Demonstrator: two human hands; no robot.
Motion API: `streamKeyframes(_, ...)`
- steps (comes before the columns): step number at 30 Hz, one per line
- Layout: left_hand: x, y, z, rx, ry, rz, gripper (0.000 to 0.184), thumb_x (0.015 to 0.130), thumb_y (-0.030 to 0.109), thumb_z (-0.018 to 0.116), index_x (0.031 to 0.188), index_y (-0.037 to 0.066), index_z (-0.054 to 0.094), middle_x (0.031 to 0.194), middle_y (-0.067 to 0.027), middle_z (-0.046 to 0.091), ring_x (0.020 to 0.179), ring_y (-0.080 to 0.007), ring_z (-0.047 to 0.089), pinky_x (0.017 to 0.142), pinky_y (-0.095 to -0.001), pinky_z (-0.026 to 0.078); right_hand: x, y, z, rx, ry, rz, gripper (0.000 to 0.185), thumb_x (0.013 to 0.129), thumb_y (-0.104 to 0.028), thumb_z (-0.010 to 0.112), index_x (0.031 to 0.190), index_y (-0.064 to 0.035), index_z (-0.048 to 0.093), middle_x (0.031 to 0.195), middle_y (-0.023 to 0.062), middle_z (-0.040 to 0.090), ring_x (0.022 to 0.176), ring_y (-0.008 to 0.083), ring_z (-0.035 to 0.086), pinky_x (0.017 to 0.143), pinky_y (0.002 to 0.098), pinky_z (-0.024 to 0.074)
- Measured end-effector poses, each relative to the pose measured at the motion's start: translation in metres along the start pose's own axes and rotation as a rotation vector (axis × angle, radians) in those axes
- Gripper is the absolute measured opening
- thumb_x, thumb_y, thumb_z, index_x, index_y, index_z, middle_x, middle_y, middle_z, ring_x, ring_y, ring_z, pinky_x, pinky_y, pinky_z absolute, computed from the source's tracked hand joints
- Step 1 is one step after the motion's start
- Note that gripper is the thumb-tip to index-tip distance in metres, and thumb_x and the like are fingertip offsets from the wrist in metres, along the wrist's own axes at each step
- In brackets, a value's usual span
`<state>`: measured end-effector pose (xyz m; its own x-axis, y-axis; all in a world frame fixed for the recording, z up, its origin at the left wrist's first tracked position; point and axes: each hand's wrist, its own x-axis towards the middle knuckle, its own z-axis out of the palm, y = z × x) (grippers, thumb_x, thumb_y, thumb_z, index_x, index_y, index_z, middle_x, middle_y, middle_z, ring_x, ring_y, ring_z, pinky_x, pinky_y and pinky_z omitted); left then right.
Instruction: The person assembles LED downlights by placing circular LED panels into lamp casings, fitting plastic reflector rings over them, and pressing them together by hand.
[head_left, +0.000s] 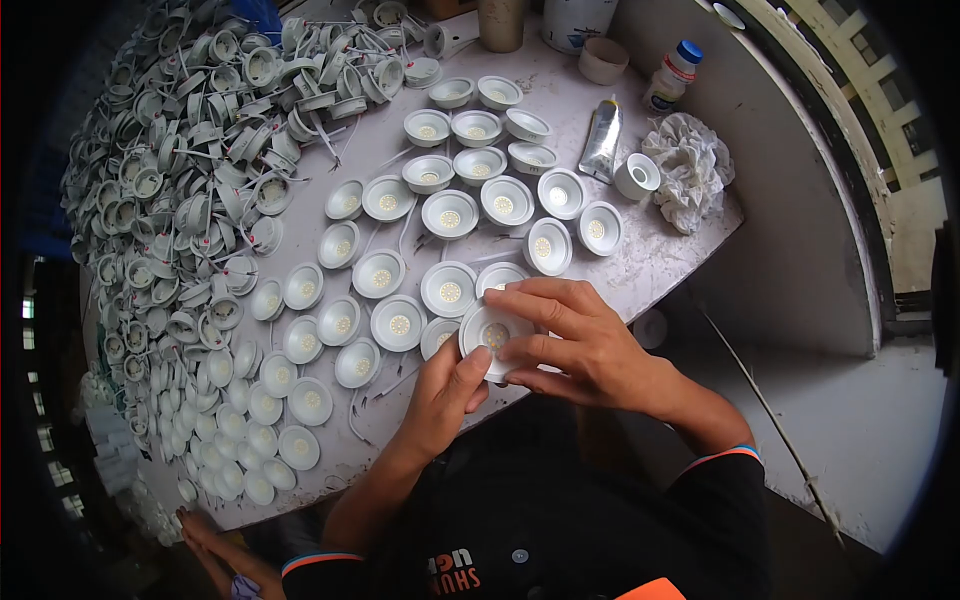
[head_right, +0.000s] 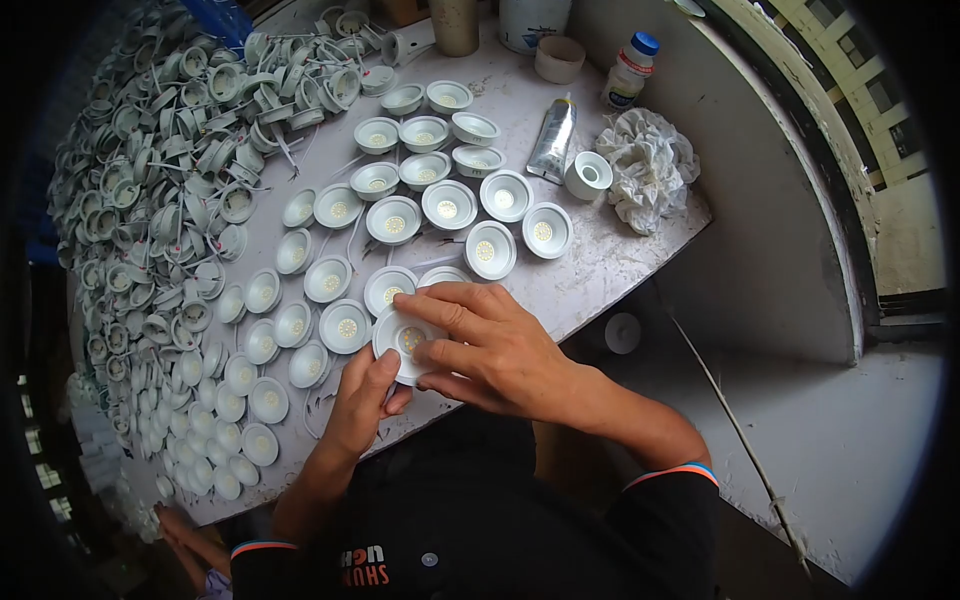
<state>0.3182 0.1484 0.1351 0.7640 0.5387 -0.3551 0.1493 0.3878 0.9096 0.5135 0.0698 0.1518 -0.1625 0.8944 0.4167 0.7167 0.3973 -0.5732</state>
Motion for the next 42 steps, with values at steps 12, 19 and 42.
streamKeyframes(12,-0.006,-0.001,0.001,0.066,0.042,0.088,0.039,0.097,0.032,0.052,0.115,-0.003,0.052,0.081,-0.0021,0.055,0.063,-0.0050,0.043,0.055,-0.0219,0.035,-0.014,0.001,0.008,0.489,0.191,0.386,0.041,0.087,-0.015,0.068,0.124,-0.0046,0.056,0.122,0.0130,0.059,0.102,0.0223,0.060,0.082,0.0324,0.0481)
streamKeyframes(19,-0.004,-0.001,0.008,0.280,0.105,0.158,0.036,0.096,0.029,0.055,0.107,-0.005,0.053,0.080,-0.0111,0.062,0.073,-0.0117,0.058,0.063,-0.0292,0.047,-0.016,-0.006,0.010,0.531,0.073,0.540,0.040,0.089,-0.015,0.063,0.126,-0.0040,0.055,0.107,0.0123,0.065,0.083,0.0187,0.064,0.068,0.0303,0.0505)
streamKeyframes(42,-0.002,-0.007,0.008,0.331,0.091,0.210,0.031,0.097,0.028,0.051,0.099,-0.003,0.054,0.075,-0.0153,0.062,0.068,-0.0184,0.061,0.061,-0.0334,0.047,-0.024,-0.008,0.032,0.599,0.209,0.540,0.037,0.085,-0.007,0.060,0.122,-0.0055,0.060,0.099,0.0096,0.059,0.081,0.0150,0.058,0.065,0.0283,0.0473)
